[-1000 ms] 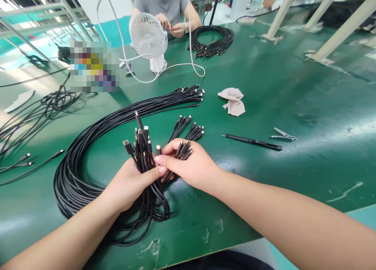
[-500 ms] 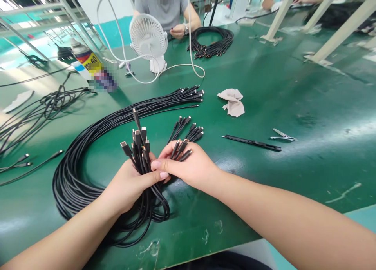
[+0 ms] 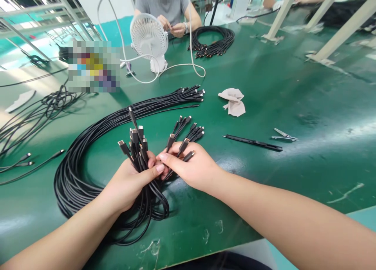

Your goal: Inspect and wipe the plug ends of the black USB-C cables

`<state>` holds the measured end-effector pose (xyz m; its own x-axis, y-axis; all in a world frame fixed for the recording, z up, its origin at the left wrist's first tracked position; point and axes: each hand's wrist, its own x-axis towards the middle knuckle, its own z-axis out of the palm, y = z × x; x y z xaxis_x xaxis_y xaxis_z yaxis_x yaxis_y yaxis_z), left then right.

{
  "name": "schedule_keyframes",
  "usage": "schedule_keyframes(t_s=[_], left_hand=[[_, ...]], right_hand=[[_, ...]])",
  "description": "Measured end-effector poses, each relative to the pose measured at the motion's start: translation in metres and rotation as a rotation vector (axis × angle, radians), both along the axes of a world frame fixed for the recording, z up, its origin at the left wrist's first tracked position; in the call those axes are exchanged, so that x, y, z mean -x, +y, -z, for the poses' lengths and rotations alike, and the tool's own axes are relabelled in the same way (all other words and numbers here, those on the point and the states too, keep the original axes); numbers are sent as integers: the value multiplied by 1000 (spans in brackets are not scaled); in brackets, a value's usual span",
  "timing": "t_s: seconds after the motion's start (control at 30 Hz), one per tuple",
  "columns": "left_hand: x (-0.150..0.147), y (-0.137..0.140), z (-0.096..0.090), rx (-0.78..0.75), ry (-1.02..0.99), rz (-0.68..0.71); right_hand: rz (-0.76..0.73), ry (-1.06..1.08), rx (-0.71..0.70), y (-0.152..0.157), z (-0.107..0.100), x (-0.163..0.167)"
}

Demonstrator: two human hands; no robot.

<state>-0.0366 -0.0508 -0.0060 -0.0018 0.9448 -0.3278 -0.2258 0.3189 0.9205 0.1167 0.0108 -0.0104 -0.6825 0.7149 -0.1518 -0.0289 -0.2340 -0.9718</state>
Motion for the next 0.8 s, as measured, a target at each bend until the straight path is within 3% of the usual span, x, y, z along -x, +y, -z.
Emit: schedule_keyframes(t_s=[0.6,0.8], left_hand=[[0,-1,3,-4,103,-19],[-1,-2,2,-3,125,-51]], right_hand=[[5,-64,-43,2,5,2],[113,-26,92,2,4,4]])
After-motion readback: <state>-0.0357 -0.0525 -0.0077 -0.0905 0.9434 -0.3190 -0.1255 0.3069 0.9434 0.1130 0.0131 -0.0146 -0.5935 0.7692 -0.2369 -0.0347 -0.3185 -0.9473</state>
